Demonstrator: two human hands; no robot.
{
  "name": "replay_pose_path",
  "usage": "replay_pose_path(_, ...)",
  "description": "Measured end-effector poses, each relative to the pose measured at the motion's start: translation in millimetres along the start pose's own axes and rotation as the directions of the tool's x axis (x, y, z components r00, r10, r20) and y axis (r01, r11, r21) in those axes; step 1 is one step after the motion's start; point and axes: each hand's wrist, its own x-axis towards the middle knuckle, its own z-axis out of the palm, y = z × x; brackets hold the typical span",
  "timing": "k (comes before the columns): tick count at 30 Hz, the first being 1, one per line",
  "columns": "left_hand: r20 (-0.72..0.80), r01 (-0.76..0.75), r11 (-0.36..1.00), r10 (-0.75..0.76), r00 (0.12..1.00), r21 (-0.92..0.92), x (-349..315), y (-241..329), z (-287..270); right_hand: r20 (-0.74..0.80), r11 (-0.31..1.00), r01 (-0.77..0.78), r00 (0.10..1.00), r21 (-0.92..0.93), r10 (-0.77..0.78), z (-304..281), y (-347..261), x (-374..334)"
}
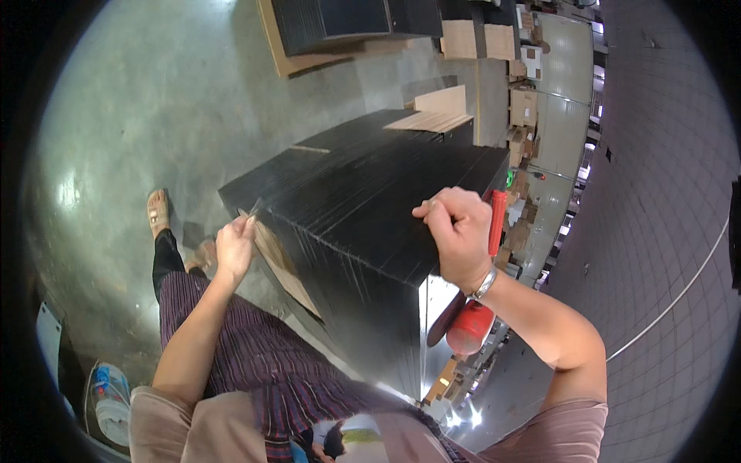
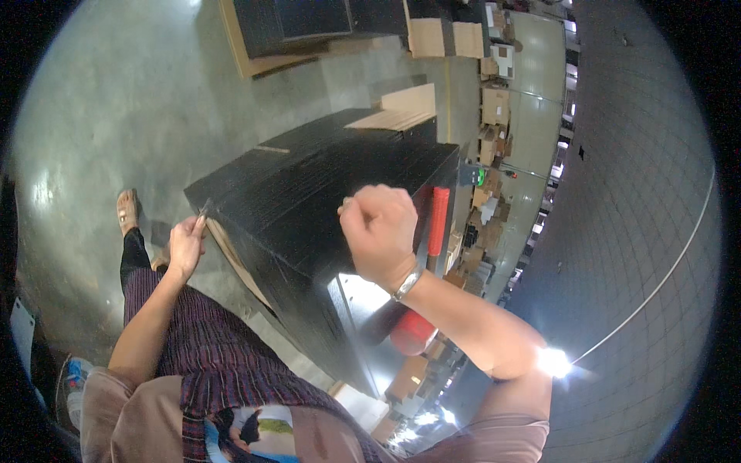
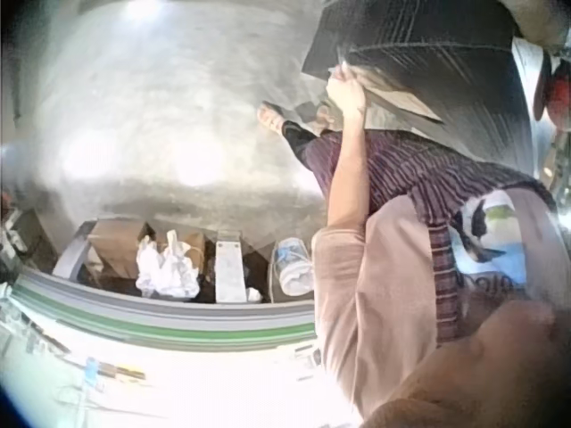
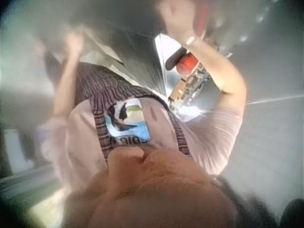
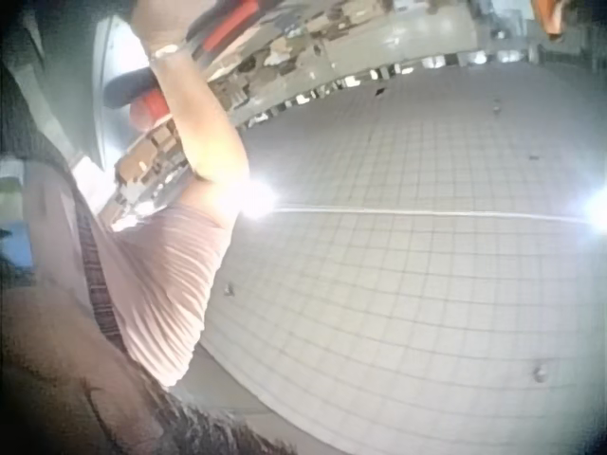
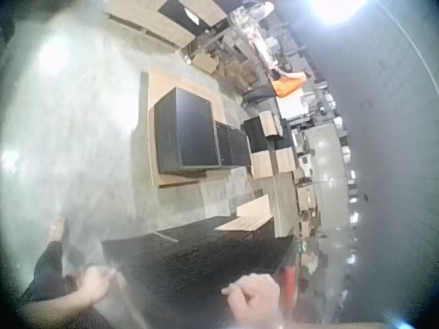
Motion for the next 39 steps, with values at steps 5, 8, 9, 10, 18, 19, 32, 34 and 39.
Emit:
replay_pose_path(5,0.005,-0.034,0.967,0.034,0.999,0.252,7.7,-16.6,1.7,-0.013,0.999,0.033,0.999,0.027,-0.033,1.7,-1.7,-1.1)
replay_pose_path(8,-0.028,-0.069,0.990,0.073,0.997,0.125,3.1,-12.4,-5.8,-0.010,1.000,0.016,1.000,-0.003,-0.016,1.5,-0.8,-0.6)
replay_pose_path(9,-0.028,-0.051,0.998,0.053,0.998,0.046,-3.8,1.1,-5.9,-0.013,1.000,0.004,1.000,-0.007,-0.004,1.4,1.2,-3.0)
replay_pose_path(10,-0.053,-0.105,0.994,0.105,0.993,0.011,-10.2,7.5,-3.3,-0.005,1.000,0.002,1.000,-0.006,-0.002,1.2,0.2,-7.4)
replay_pose_path(18,0.005,-0.449,0.887,0.452,0.892,-0.105,-105.7,98.7,13.5,-0.016,1.000,0.000,1.000,0.025,0.001,4.3,1.9,0.8)
replay_pose_path(19,0.041,-0.344,0.912,0.362,0.931,-0.225,-112.4,105.8,12.9,-0.015,1.000,0.001,1.000,0.013,0.000,3.2,0.8,2.5)
replay_pose_path(32,0.061,-0.610,0.752,0.641,0.765,-0.249,-135.6,165.7,4.9,-0.062,0.994,-0.038,0.997,0.103,0.044,6.2,-5.1,-0.2)
replay_pose_path(34,0.194,-0.311,0.918,0.361,0.912,-0.245,-121.2,158.3,1.6,-0.073,0.994,-0.029,0.997,0.102,0.036,6.3,-5.2,-0.3)
replay_pose_path(39,0.107,-0.555,0.779,0.603,0.790,-0.290,-149.5,168.0,5.7,-0.061,0.998,-0.026,0.998,0.054,0.030,5.7,-2.2,0.3)
